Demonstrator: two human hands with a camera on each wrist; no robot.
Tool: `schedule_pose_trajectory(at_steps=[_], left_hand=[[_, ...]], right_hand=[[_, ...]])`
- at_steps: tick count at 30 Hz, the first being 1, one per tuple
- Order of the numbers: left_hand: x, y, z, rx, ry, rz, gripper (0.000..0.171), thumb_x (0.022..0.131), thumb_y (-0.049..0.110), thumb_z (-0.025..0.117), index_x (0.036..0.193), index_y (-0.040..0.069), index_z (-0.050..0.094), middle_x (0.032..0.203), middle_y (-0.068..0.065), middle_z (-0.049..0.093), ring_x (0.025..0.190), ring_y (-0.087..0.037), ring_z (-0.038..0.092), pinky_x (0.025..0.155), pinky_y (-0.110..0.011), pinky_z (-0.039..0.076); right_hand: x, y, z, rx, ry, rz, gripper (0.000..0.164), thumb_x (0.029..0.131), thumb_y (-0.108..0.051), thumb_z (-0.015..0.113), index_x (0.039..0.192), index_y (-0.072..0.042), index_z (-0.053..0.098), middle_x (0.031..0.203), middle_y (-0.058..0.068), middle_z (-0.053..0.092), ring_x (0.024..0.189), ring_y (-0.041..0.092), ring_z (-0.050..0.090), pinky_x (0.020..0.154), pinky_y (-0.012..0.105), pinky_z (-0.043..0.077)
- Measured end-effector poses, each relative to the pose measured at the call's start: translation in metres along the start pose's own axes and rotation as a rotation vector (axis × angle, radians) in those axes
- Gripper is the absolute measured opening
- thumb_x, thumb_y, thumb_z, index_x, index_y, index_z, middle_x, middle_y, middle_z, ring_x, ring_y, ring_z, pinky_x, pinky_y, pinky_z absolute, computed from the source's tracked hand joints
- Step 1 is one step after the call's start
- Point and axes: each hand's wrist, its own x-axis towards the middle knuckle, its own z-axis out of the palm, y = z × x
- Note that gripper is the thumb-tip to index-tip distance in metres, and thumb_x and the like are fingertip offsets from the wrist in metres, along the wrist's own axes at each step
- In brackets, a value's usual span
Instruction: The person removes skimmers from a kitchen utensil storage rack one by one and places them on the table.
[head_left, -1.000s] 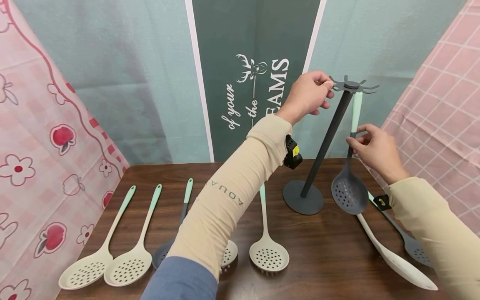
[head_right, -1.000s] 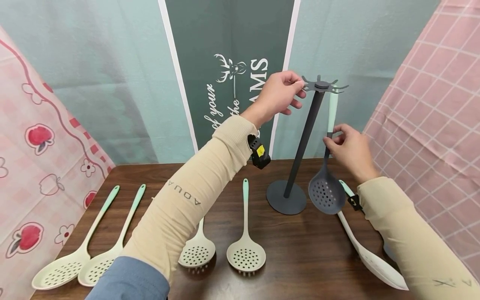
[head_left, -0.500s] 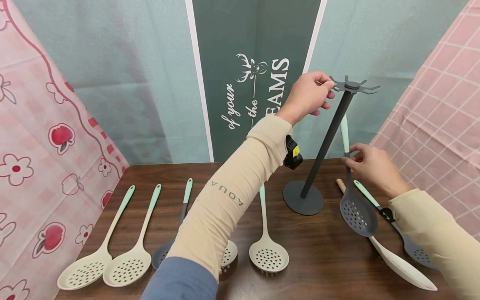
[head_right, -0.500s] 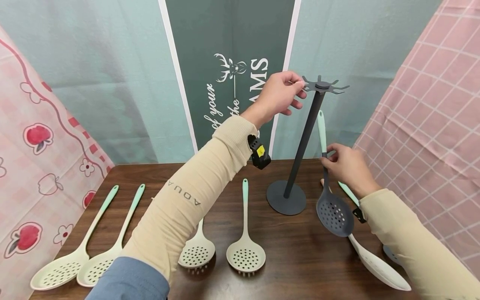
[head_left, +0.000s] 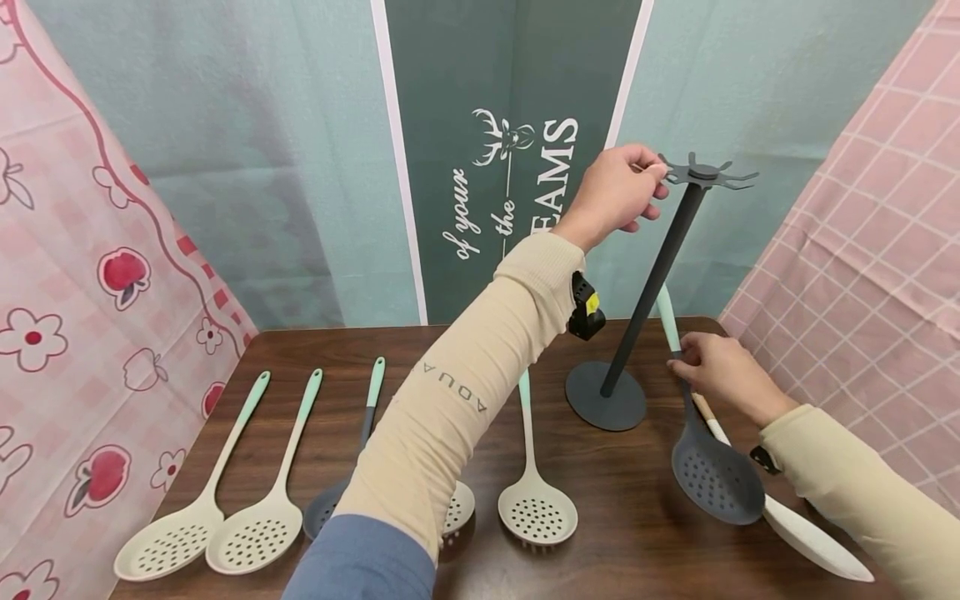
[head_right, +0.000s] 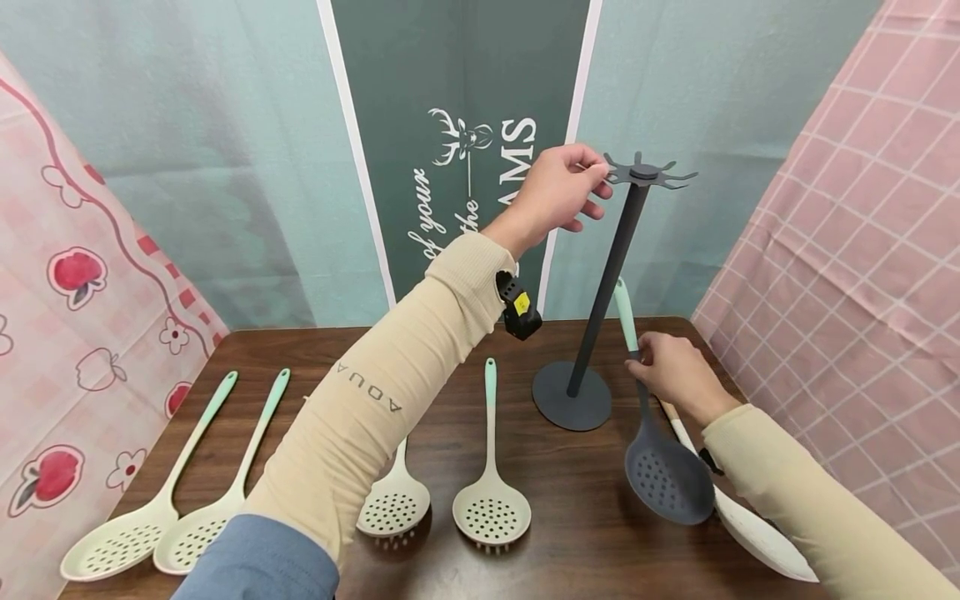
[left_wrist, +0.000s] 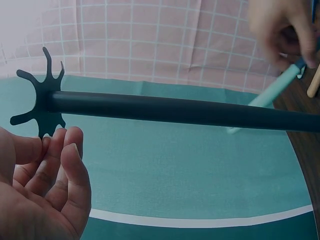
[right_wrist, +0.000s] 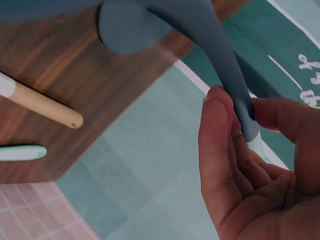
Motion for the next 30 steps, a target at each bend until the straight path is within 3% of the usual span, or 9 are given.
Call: schedule_pose_trajectory(at_steps=[6,12,15,19,22,26,30], left_hand=[[0.001,0.0,0.0,0.006,0.002,-0.004,0.012,0.107,0.023,0.057,0.103,0.02,0.067,0.088,0.006,0.07,0.066,-0.006,0.065,0.055,-0.024,0.05],[0.001,0.0,0.0,0.008,0.0,-0.001,0.011,0.106,0.023,0.057,0.103,0.019,0.067,0.09,0.005,0.071,0.066,-0.006,0.064,0.055,-0.024,0.05],[0.001,-0.001,0.0,0.007,0.003,0.0,0.011,0.106,0.022,0.057,0.104,0.019,0.067,0.086,0.006,0.068,0.066,-0.006,0.064,0.055,-0.024,0.05],[0.001,0.0,0.001,0.012,0.008,-0.005,0.011,0.106,0.023,0.057,0.104,0.02,0.067,0.084,0.008,0.067,0.066,-0.006,0.064,0.055,-0.024,0.05],[0.001,0.0,0.0,0.015,0.009,-0.004,0.01,0.106,0.023,0.058,0.104,0.019,0.067,0.084,0.008,0.067,0.066,-0.006,0.064,0.055,-0.024,0.05],[0.001,0.0,0.001,0.023,0.012,0.0,0.011,0.106,0.022,0.057,0.103,0.019,0.067,0.085,0.007,0.068,0.065,-0.006,0.064,0.055,-0.023,0.05],[0.001,0.0,0.001,0.027,0.013,-0.004,0.011,0.106,0.023,0.057,0.103,0.019,0.067,0.089,0.006,0.071,0.065,-0.005,0.064,0.055,-0.023,0.05]], right_hand=[[-0.007,0.0,0.02,0.02,-0.091,0.049,0.024,0.098,-0.014,0.063,0.106,0.008,0.058,0.075,0.002,0.066,0.053,0.013,0.061,0.05,0.033,0.048],[-0.012,0.004,0.036,-0.01,-0.152,0.035,0.022,0.098,-0.009,0.063,0.102,0.012,0.057,0.073,0.007,0.063,0.055,0.016,0.062,0.055,0.034,0.049],[-0.014,0.007,0.044,-0.001,-0.172,0.048,0.027,0.098,-0.007,0.063,0.108,0.017,0.056,0.081,0.014,0.066,0.058,0.019,0.065,0.056,0.036,0.051],[-0.016,0.01,0.054,0.028,-0.181,0.081,0.016,0.098,-0.007,0.065,0.093,0.007,0.059,0.093,0.026,0.065,0.057,0.02,0.064,0.053,0.036,0.05],[-0.017,0.012,0.061,0.037,-0.189,0.089,0.015,0.098,-0.008,0.065,0.088,0.002,0.059,0.086,0.021,0.066,0.054,0.017,0.06,0.052,0.034,0.048],[-0.018,0.016,0.071,0.044,-0.212,0.107,0.016,0.098,-0.009,0.065,0.086,0.0,0.059,0.065,0.005,0.06,0.051,0.015,0.057,0.05,0.033,0.044],[-0.02,0.019,0.079,0.038,-0.209,0.099,0.018,0.097,-0.008,0.066,0.082,-0.004,0.058,0.06,0.002,0.058,0.049,0.015,0.055,0.05,0.033,0.042]])
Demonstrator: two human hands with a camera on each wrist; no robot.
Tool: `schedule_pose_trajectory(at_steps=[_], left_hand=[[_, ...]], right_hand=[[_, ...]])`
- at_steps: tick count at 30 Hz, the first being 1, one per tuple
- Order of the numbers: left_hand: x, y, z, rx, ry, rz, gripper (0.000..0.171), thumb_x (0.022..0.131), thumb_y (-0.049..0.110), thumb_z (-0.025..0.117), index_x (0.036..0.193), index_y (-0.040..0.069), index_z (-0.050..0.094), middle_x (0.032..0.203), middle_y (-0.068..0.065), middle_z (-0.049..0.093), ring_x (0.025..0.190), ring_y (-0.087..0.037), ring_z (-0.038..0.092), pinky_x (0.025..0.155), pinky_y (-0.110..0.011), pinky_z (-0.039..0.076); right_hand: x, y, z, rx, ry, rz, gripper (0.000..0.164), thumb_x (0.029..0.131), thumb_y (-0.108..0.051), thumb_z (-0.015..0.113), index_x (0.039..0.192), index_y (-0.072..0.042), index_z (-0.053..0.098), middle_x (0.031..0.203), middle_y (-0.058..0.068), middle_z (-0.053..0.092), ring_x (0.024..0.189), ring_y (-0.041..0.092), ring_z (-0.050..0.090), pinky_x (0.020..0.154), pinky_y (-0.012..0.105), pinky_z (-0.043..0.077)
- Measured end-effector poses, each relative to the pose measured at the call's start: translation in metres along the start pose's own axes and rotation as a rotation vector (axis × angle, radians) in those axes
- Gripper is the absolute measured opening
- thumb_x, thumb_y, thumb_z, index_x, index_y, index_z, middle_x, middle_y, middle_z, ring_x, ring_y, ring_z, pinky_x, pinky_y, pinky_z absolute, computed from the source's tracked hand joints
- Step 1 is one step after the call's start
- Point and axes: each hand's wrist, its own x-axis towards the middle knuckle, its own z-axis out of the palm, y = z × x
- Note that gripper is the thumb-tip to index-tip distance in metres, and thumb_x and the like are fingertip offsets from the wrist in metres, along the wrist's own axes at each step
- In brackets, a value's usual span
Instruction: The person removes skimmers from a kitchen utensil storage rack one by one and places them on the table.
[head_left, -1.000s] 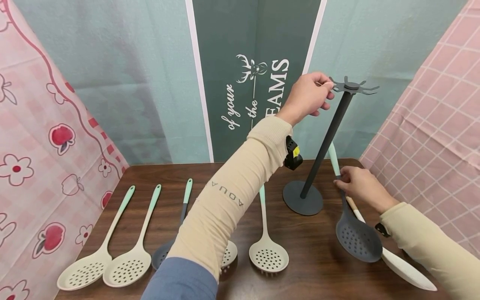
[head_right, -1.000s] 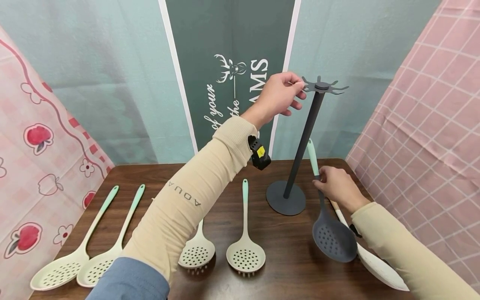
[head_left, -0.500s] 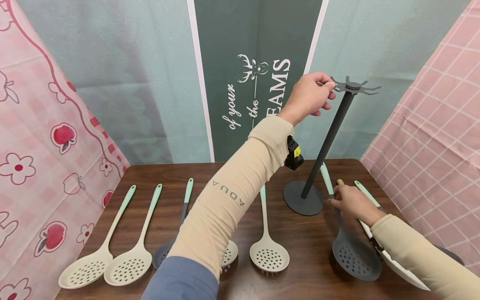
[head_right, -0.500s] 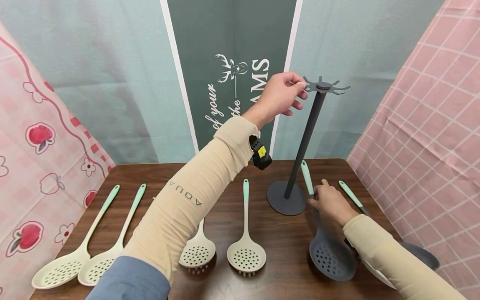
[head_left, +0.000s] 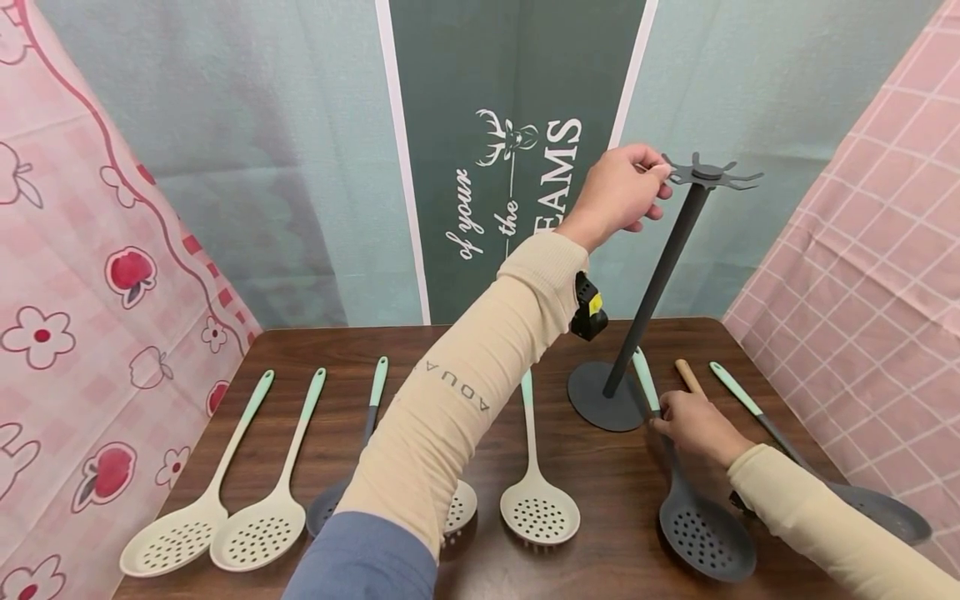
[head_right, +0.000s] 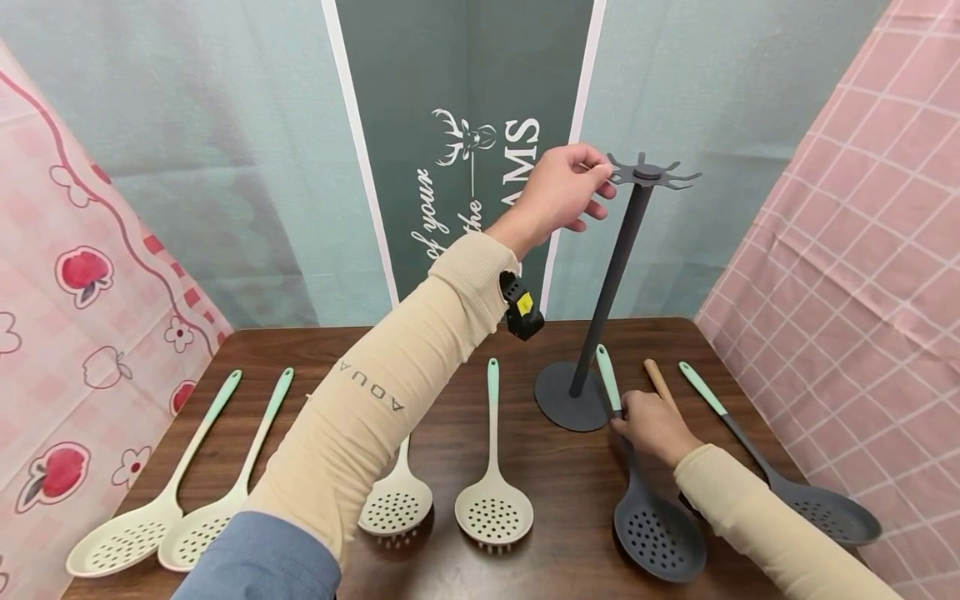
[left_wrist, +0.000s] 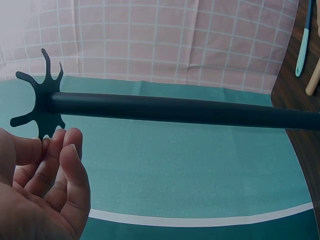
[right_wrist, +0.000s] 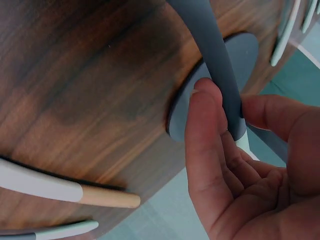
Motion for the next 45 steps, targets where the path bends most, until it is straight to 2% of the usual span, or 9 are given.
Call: schedule_pose_trajectory(at_steps=[4,10,14,17,21,30,37,45], left_hand=[[0.0,0.0,0.001,-0.004,0.0,0.0,0.011,0.106,0.023,0.057,0.103,0.019,0.067,0.092,0.005,0.073,0.065,-0.005,0.064,0.055,-0.023,0.05],[-0.001,0.0,0.001,0.002,0.007,0.003,0.011,0.106,0.023,0.057,0.104,0.019,0.068,0.086,0.008,0.069,0.065,-0.005,0.064,0.055,-0.023,0.05],[-0.001,0.0,0.001,0.0,0.006,0.006,0.011,0.106,0.023,0.057,0.103,0.019,0.067,0.089,0.007,0.071,0.065,-0.005,0.064,0.055,-0.023,0.05],[-0.002,0.0,0.001,0.001,0.007,0.012,0.011,0.106,0.023,0.057,0.103,0.019,0.067,0.088,0.007,0.07,0.065,-0.005,0.064,0.055,-0.023,0.05],[-0.001,0.0,0.001,0.0,0.01,0.014,0.011,0.106,0.023,0.057,0.103,0.019,0.067,0.084,0.008,0.067,0.065,-0.006,0.063,0.055,-0.023,0.05],[-0.002,0.001,0.002,0.002,0.02,0.007,0.012,0.106,0.022,0.058,0.102,0.018,0.067,0.089,0.005,0.072,0.064,-0.006,0.062,0.054,-0.023,0.049],[-0.001,0.002,0.004,0.008,0.028,0.006,0.013,0.106,0.022,0.057,0.1,0.019,0.067,0.082,0.008,0.068,0.062,-0.007,0.061,0.052,-0.023,0.046],[-0.001,0.003,0.005,0.059,0.044,0.01,0.014,0.107,0.024,0.056,0.1,0.021,0.068,0.081,0.011,0.068,0.06,-0.007,0.06,0.051,-0.022,0.045]], right_hand=[[-0.002,0.0,0.005,-0.028,0.018,-0.029,0.014,0.095,-0.008,0.069,0.085,-0.001,0.061,0.058,0.001,0.058,0.047,0.014,0.054,0.05,0.032,0.042],[-0.002,0.001,0.011,-0.055,0.035,-0.023,0.017,0.095,-0.009,0.069,0.081,-0.003,0.06,0.055,0.0,0.056,0.046,0.013,0.054,0.049,0.032,0.042],[-0.001,0.001,0.014,-0.047,0.035,-0.014,0.013,0.094,-0.008,0.069,0.089,0.002,0.063,0.06,0.001,0.057,0.047,0.013,0.055,0.05,0.032,0.043],[-0.001,0.001,0.016,-0.043,0.034,-0.007,0.012,0.095,-0.008,0.068,0.09,0.001,0.062,0.062,0.001,0.056,0.048,0.013,0.055,0.05,0.032,0.043],[0.0,0.002,0.019,-0.038,0.032,0.011,0.014,0.095,-0.009,0.068,0.085,-0.003,0.059,0.063,0.002,0.056,0.048,0.014,0.055,0.049,0.032,0.043],[0.002,0.004,0.024,-0.001,0.032,0.021,0.016,0.094,-0.008,0.068,0.082,-0.003,0.058,0.067,0.004,0.056,0.048,0.014,0.056,0.048,0.031,0.046],[0.003,0.004,0.025,0.0,0.019,0.035,0.019,0.094,-0.007,0.068,0.08,-0.004,0.056,0.068,0.005,0.055,0.05,0.014,0.055,0.049,0.031,0.046],[0.005,0.001,0.023,-0.043,0.017,0.06,0.016,0.095,-0.009,0.07,0.093,0.003,0.061,0.077,0.008,0.06,0.059,0.016,0.057,0.053,0.033,0.048]])
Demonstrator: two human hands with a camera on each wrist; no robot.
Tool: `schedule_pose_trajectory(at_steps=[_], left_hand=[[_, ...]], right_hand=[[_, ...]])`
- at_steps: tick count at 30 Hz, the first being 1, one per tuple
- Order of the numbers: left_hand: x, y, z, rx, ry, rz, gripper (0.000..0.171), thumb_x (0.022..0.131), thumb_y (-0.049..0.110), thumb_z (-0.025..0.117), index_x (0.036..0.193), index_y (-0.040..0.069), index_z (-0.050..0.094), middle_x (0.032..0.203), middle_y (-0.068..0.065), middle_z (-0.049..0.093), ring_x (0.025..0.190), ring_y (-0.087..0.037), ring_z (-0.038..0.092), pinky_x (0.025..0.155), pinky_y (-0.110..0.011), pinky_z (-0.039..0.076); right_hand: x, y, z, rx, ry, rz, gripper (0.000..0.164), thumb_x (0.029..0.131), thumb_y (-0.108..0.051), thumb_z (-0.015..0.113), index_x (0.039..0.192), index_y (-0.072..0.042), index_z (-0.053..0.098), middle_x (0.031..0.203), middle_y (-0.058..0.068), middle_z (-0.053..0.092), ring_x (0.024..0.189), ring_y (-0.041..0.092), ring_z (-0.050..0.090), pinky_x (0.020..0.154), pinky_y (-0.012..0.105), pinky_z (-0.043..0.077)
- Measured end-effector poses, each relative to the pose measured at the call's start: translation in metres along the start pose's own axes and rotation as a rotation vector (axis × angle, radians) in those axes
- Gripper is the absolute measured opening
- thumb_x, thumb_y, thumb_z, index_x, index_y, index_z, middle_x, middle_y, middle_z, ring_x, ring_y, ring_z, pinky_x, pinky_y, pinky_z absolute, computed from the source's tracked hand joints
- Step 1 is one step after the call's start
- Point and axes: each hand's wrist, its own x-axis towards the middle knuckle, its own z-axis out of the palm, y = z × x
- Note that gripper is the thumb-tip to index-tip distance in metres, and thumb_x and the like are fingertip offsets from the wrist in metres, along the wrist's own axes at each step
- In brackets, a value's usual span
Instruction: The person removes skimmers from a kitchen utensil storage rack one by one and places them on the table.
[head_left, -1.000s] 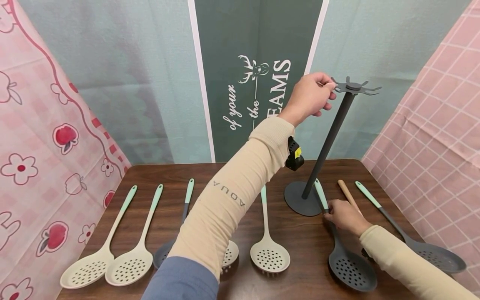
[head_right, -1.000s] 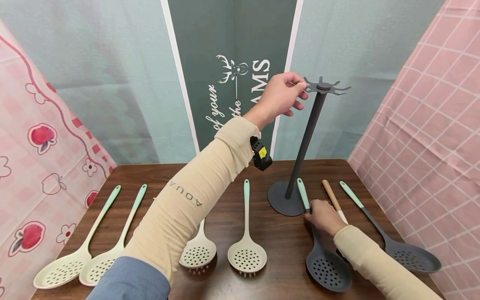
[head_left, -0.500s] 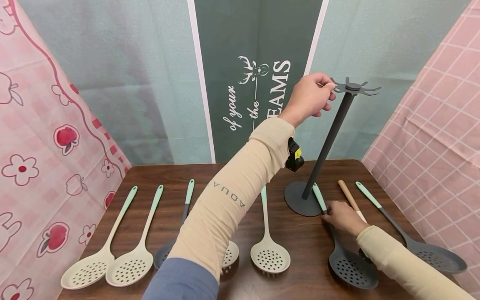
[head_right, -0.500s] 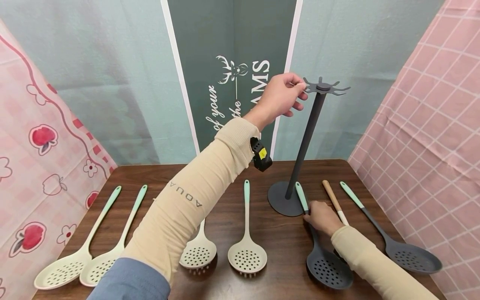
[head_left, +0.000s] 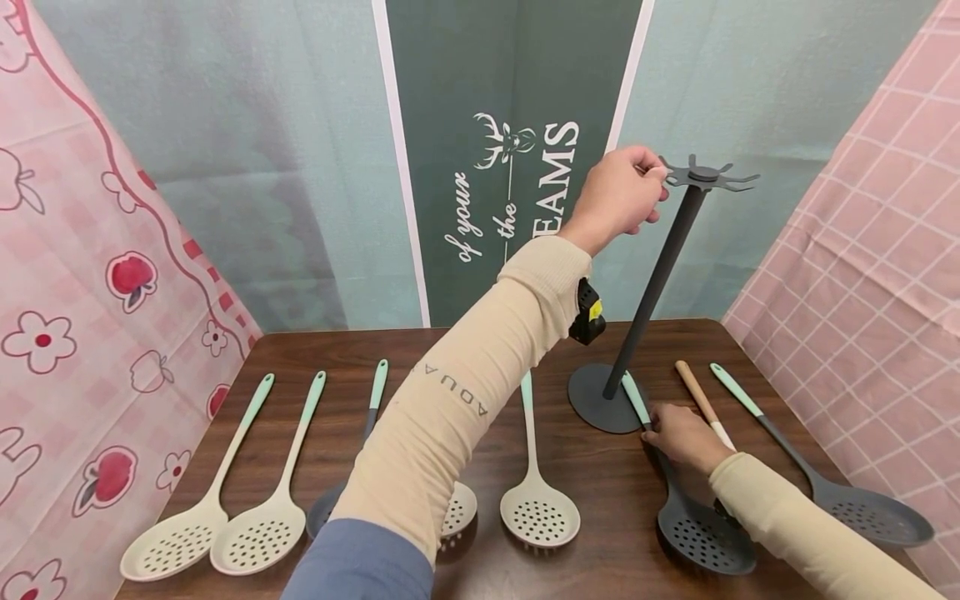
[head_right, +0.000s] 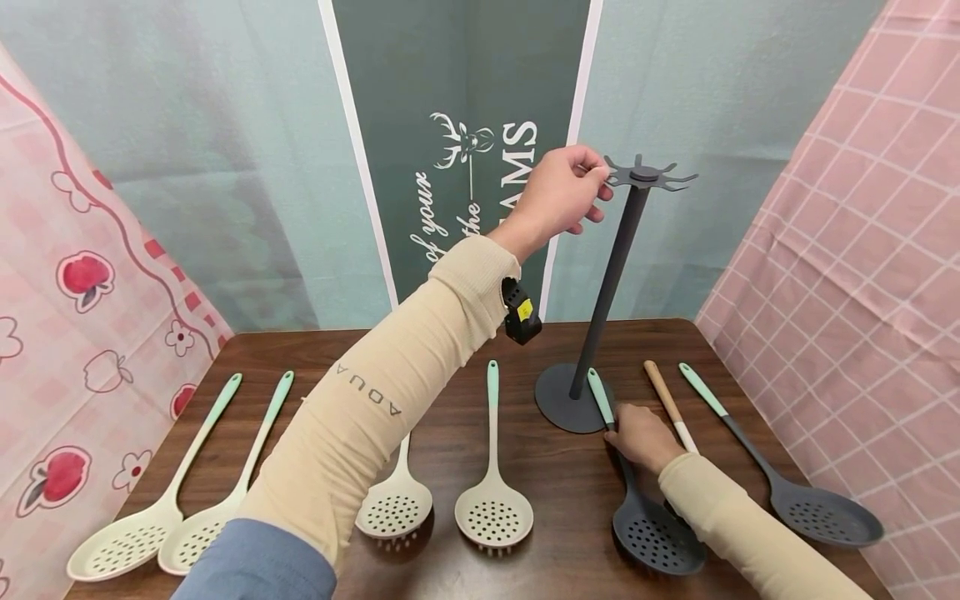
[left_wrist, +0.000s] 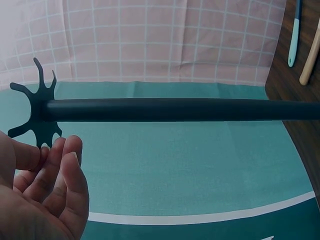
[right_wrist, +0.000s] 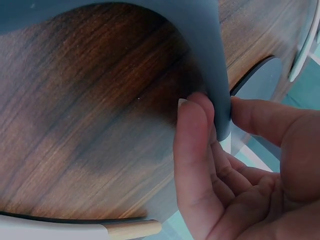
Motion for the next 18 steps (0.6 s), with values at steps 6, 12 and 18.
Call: schedule_pose_trajectory(at_steps=[6,12,18], left_hand=[[-0.0018,-0.0011,-0.0017,0.077,0.002,0.031,0.015,0.108,0.027,0.053,0.102,0.023,0.066,0.082,0.013,0.067,0.058,-0.008,0.057,0.052,-0.023,0.043],[-0.0032,-0.0034,-0.0019,0.124,0.007,0.045,0.016,0.108,0.03,0.052,0.103,0.024,0.065,0.079,0.01,0.067,0.055,-0.009,0.056,0.053,-0.024,0.043],[-0.0035,-0.0049,-0.0006,0.164,0.018,0.061,0.016,0.108,0.033,0.05,0.103,0.026,0.064,0.074,0.008,0.067,0.056,-0.008,0.057,0.054,-0.025,0.043]], right_hand=[[-0.0006,-0.002,0.0012,-0.024,0.009,0.008,0.017,0.094,-0.011,0.071,0.091,0.001,0.06,0.077,0.007,0.06,0.063,0.018,0.056,0.055,0.034,0.046],[-0.001,-0.0043,0.0,-0.022,-0.006,0.008,0.021,0.094,-0.015,0.071,0.092,0.002,0.059,0.076,0.008,0.058,0.062,0.018,0.056,0.054,0.034,0.045],[-0.0009,-0.0038,-0.0007,-0.027,-0.024,0.018,0.021,0.094,-0.016,0.071,0.095,0.003,0.06,0.078,0.007,0.059,0.062,0.017,0.057,0.055,0.034,0.046]])
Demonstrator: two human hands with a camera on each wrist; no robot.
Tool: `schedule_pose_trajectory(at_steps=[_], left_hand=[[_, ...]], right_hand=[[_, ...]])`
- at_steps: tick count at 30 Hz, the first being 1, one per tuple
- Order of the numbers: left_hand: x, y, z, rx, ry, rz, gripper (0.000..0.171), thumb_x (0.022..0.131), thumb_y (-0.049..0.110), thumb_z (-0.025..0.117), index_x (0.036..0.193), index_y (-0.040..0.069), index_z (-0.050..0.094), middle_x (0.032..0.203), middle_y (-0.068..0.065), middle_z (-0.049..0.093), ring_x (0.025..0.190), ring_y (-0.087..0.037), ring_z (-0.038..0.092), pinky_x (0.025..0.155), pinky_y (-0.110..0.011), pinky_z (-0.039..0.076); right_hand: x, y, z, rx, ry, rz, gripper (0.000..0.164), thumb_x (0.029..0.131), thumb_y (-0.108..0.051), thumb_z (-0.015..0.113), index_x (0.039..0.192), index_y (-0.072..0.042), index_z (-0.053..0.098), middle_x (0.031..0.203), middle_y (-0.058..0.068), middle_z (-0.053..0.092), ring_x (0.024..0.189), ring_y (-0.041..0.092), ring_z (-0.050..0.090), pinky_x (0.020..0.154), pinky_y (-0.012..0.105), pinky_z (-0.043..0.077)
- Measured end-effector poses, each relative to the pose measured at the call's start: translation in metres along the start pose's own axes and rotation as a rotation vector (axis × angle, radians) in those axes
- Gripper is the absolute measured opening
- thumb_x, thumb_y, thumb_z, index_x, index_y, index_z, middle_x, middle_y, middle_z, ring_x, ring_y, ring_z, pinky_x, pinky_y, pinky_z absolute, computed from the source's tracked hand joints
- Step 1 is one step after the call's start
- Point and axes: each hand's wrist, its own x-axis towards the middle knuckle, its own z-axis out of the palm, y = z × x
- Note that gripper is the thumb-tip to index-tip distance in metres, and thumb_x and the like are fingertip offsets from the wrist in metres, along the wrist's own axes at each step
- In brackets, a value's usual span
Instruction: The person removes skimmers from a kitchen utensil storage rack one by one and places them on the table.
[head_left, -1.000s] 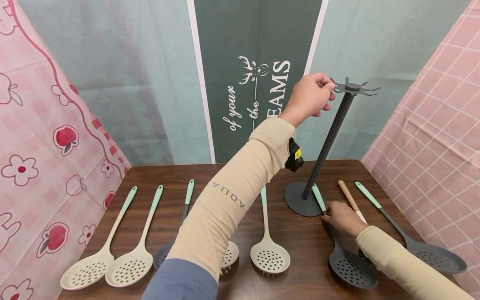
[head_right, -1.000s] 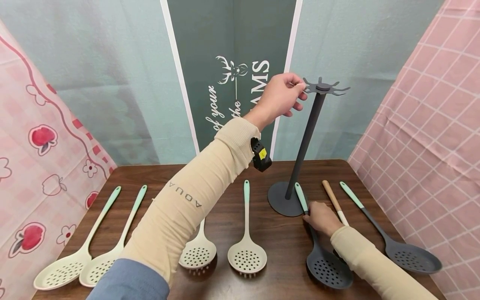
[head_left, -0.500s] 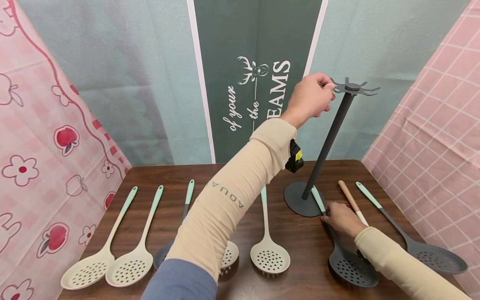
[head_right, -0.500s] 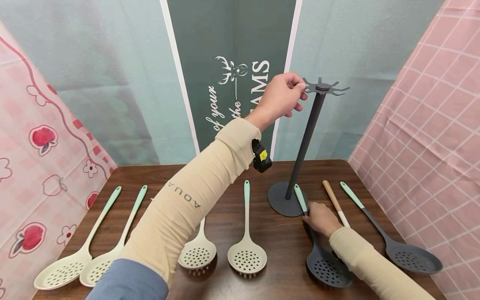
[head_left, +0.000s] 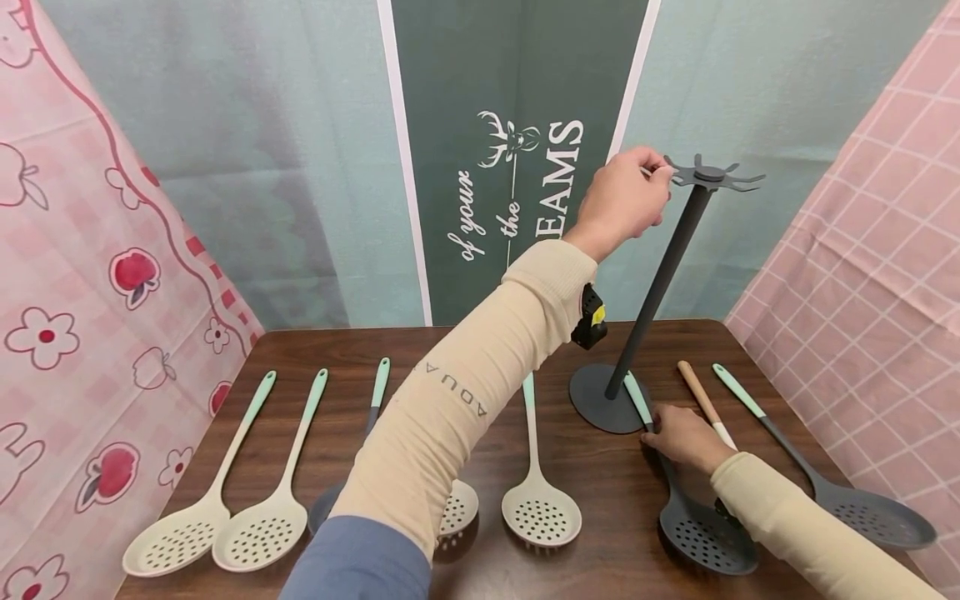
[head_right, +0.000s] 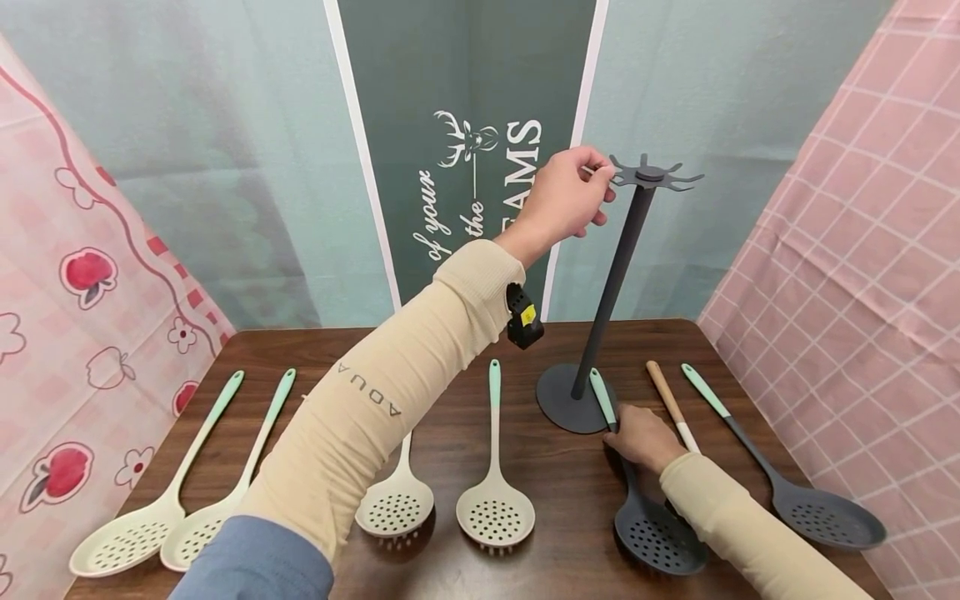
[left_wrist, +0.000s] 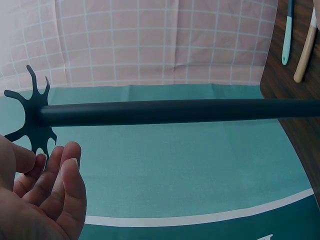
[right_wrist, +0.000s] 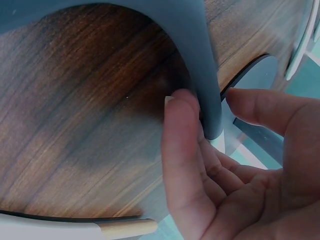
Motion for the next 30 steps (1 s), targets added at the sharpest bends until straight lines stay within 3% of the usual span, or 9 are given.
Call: schedule_pose_trajectory(at_steps=[11,14,17,19,23,26,28,30], left_hand=[[0.002,0.001,0.002,0.037,0.001,0.0,0.019,0.109,0.031,0.046,0.105,0.027,0.064,0.073,0.008,0.068,0.06,-0.006,0.062,0.056,-0.023,0.045],[0.001,0.0,0.0,0.005,-0.007,0.015,0.019,0.109,0.03,0.046,0.108,0.025,0.064,0.079,0.008,0.067,0.063,-0.005,0.064,0.056,-0.022,0.047],[0.0,-0.002,-0.002,-0.021,-0.021,0.038,0.019,0.11,0.029,0.046,0.111,0.023,0.064,0.082,0.006,0.067,0.065,-0.005,0.064,0.057,-0.022,0.047],[-0.001,-0.003,-0.002,-0.027,-0.037,0.039,0.017,0.109,0.029,0.047,0.112,0.023,0.062,0.086,0.007,0.068,0.065,-0.005,0.064,0.057,-0.022,0.048],[-0.002,-0.003,-0.003,0.012,-0.078,0.01,0.016,0.108,0.034,0.05,0.118,0.023,0.057,0.088,0.007,0.07,0.063,-0.006,0.062,0.057,-0.022,0.048],[-0.004,-0.006,-0.009,0.061,-0.124,0.013,0.024,0.107,0.038,0.052,0.124,0.021,0.051,0.087,0.006,0.07,0.06,-0.008,0.059,0.059,-0.022,0.048],[-0.008,-0.013,-0.016,0.079,-0.162,0.038,0.029,0.106,0.037,0.053,0.128,0.018,0.049,0.094,0.005,0.068,0.063,-0.009,0.06,0.061,-0.022,0.049],[-0.014,-0.023,-0.024,0.102,-0.2,0.082,0.033,0.106,0.036,0.055,0.13,0.014,0.048,0.105,0.003,0.067,0.072,-0.01,0.063,0.066,-0.022,0.051]], right_hand=[[0.0,0.003,-0.005,-0.02,-0.004,-0.039,0.02,0.094,-0.018,0.07,0.089,-0.002,0.059,0.075,0.007,0.058,0.065,0.019,0.054,0.057,0.035,0.043],[0.0,0.003,-0.012,-0.013,-0.035,-0.037,0.03,0.095,-0.018,0.068,0.105,0.009,0.063,0.089,0.019,0.067,0.07,0.021,0.061,0.06,0.039,0.049],[0.0,0.002,-0.022,-0.004,-0.061,-0.032,0.046,0.097,-0.02,0.067,0.121,0.018,0.057,0.108,0.031,0.066,0.078,0.024,0.065,0.065,0.042,0.053],[-0.001,0.002,-0.028,0.005,-0.065,-0.022,0.048,0.097,-0.02,0.066,0.122,0.02,0.056,0.112,0.035,0.063,0.077,0.023,0.064,0.064,0.04,0.051],[-0.002,0.001,-0.041,0.045,-0.071,-0.006,0.048,0.098,-0.019,0.065,0.123,0.02,0.055,0.14,0.044,0.041,0.069,0.02,0.06,0.061,0.039,0.048],[-0.002,-0.002,-0.051,0.046,-0.067,-0.011,0.047,0.098,-0.021,0.066,0.122,0.018,0.057,0.139,0.044,0.041,0.068,0.021,0.062,0.062,0.04,0.05],[-0.002,-0.005,-0.058,0.025,-0.058,-0.032,0.045,0.097,-0.023,0.066,0.118,0.016,0.059,0.117,0.037,0.059,0.069,0.022,0.063,0.063,0.042,0.05],[-0.002,-0.007,-0.064,-0.001,-0.041,-0.066,0.043,0.096,-0.024,0.067,0.114,0.015,0.061,0.099,0.028,0.066,0.071,0.023,0.065,0.065,0.044,0.052]])
